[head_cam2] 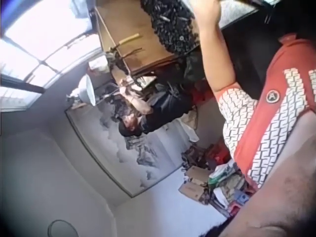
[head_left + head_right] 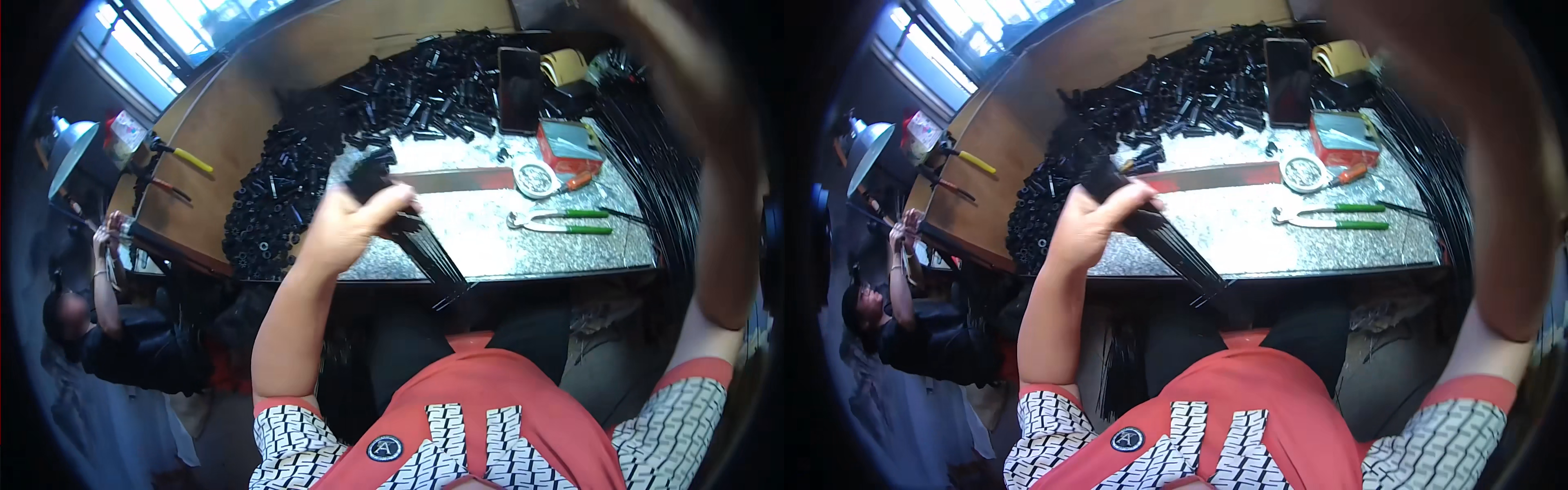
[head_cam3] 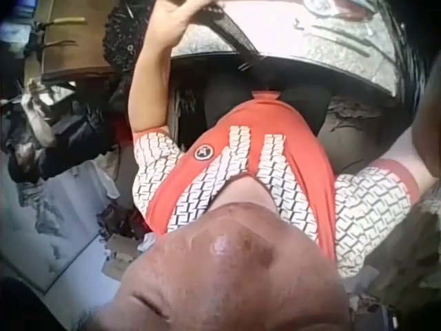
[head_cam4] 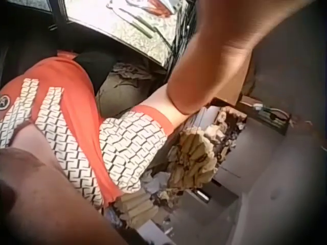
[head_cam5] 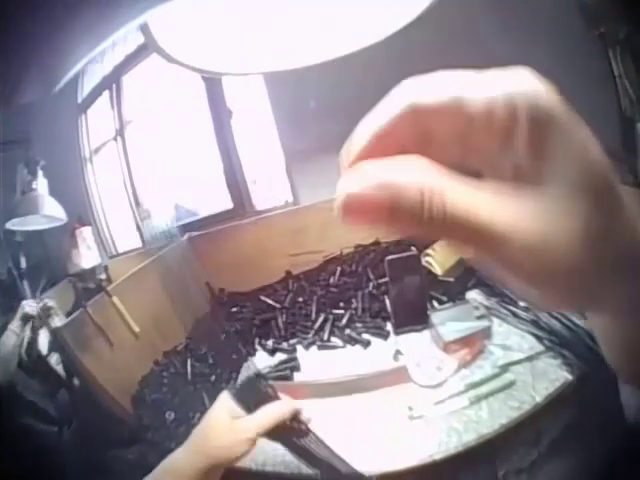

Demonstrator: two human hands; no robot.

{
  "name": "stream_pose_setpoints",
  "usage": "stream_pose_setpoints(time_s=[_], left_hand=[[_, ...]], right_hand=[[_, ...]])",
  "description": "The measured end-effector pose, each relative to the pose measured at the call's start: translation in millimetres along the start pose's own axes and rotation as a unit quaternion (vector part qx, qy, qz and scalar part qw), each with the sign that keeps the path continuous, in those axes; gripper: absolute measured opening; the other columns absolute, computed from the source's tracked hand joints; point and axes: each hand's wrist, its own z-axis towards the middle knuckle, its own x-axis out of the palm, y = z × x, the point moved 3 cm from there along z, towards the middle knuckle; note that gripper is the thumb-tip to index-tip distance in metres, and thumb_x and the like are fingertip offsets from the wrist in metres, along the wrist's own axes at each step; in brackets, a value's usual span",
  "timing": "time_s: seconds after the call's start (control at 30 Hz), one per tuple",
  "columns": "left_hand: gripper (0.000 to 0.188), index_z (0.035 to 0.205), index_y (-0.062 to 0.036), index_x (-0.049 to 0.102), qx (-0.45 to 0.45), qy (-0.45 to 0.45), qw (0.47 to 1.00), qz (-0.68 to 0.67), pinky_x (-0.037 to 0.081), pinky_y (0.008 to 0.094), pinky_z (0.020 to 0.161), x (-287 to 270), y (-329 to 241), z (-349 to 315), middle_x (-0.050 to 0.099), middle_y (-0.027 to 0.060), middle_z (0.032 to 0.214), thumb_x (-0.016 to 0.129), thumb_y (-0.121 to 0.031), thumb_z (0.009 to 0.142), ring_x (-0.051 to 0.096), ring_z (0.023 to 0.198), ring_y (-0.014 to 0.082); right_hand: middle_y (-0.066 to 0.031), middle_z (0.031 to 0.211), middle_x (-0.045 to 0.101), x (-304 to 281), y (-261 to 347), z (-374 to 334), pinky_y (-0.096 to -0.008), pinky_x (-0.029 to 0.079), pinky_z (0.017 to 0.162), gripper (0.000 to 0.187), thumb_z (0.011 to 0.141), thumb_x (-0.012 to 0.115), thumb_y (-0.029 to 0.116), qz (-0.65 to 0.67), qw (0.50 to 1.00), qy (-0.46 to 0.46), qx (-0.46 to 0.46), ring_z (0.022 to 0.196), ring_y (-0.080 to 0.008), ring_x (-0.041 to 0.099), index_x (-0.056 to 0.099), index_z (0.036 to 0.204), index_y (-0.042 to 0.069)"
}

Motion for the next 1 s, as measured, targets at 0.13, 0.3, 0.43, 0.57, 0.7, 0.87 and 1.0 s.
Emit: stream_pose_setpoints(time_s=[0.13, 0.3, 0.43, 0.57, 0.7, 0.87, 1.0], left_hand=[[0.025, 0.097, -0.0012, 0.063, -0.065, -0.178, 0.957, -0.221, 0.055, 0.0306, 0.059, -20, 61, -26, 0.067, 0.0113, 0.089, 0.057, -0.025, 0.093, 0.065, 0.076, 0.0189], [0.028, 0.107, -0.0029, 0.058, -0.055, -0.261, 0.875, -0.404, 0.057, 0.0324, 0.066, 8, 127, -51, 0.064, 0.0124, 0.106, 0.05, -0.029, 0.098, 0.065, 0.087, 0.0204], [0.03, 0.109, -0.0016, 0.057, -0.093, -0.305, 0.821, -0.473, 0.058, 0.0354, 0.072, 33, 144, -68, 0.063, 0.0129, 0.109, 0.05, -0.028, 0.097, 0.065, 0.09, 0.0225], [0.031, 0.108, -0.0012, 0.057, -0.057, -0.344, 0.811, -0.47, 0.057, 0.0366, 0.076, 43, 132, -77, 0.063, 0.0131, 0.104, 0.049, -0.03, 0.098, 0.065, 0.089, 0.0236], [0.039, 0.111, 0.0001, 0.056, -0.031, -0.254, 0.827, -0.501, 0.055, 0.042, 0.082, 65, 131, -70, 0.06, 0.0123, 0.109, 0.044, -0.035, 0.099, 0.063, 0.095, 0.0244], [0.042, 0.122, 0.0038, 0.05, -0.073, -0.037, 0.896, -0.437, 0.051, 0.0373, 0.09, 88, 110, -78, 0.06, 0.0154, 0.116, 0.049, -0.03, 0.098, 0.061, 0.106, 0.0263], [0.035, 0.126, 0.0, 0.051, -0.136, 0.175, 0.915, -0.336, 0.049, 0.0326, 0.091, 99, 102, -103, 0.062, 0.0147, 0.117, 0.057, -0.012, 0.094, 0.061, 0.107, 0.0208]], right_hand=[[-0.0095, 0.075, 0.061, 72, 54, -101, -0.0323, 0.05, 0.065, 0.008, 0.085, 0.063, 0.008, 0.4, 0.892, 0.164, 0.131, 0.067, -0.0264, 0.062, 0.062, 0.091, 0.003], [-0.0139, 0.114, 0.049, 159, 125, -185, -0.0279, 0.049, 0.082, 0.064, 0.089, 0.062, 0.012, 0.645, 0.641, 0.283, 0.305, 0.095, -0.0182, 0.059, 0.028, 0.142, 0.003], [-0.015, 0.11, 0.053, 215, 128, -192, -0.027, 0.052, 0.074, 0.044, 0.094, 0.056, 0.019, 0.763, 0.391, 0.073, 0.509, 0.085, -0.0156, 0.062, 0.037, 0.128, -0.003], [-0.0095, 0.094, 0.062, 232, 119, -184, -0.0288, 0.052, 0.058, 0.045, 0.099, 0.044, 0.038, 0.763, 0.305, -0.082, 0.564, 0.073, -0.0158, 0.061, 0.048, 0.123, 0.001], [-0.0129, 0.083, 0.064, 222, 92, -193, -0.0264, 0.051, 0.051, 0.044, 0.099, 0.044, 0.039, 0.658, 0.393, -0.089, 0.635, 0.06, -0.017, 0.061, 0.055, 0.113, -0.001], [-0.005, 0.061, 0.057, 179, 35, -159, -0.0216, 0.044, 0.039, 0.04, 0.098, 0.047, 0.035, 0.547, 0.538, -0.102, 0.633, 0.042, -0.0107, 0.051, 0.059, 0.102, -0.002], [-0.0086, 0.069, 0.058, 136, -8, -125, -0.0207, 0.04, 0.036, 0.036, 0.098, 0.046, 0.029, 0.549, 0.675, -0.003, 0.493, 0.043, -0.0109, 0.051, 0.061, 0.094, -0.004]])
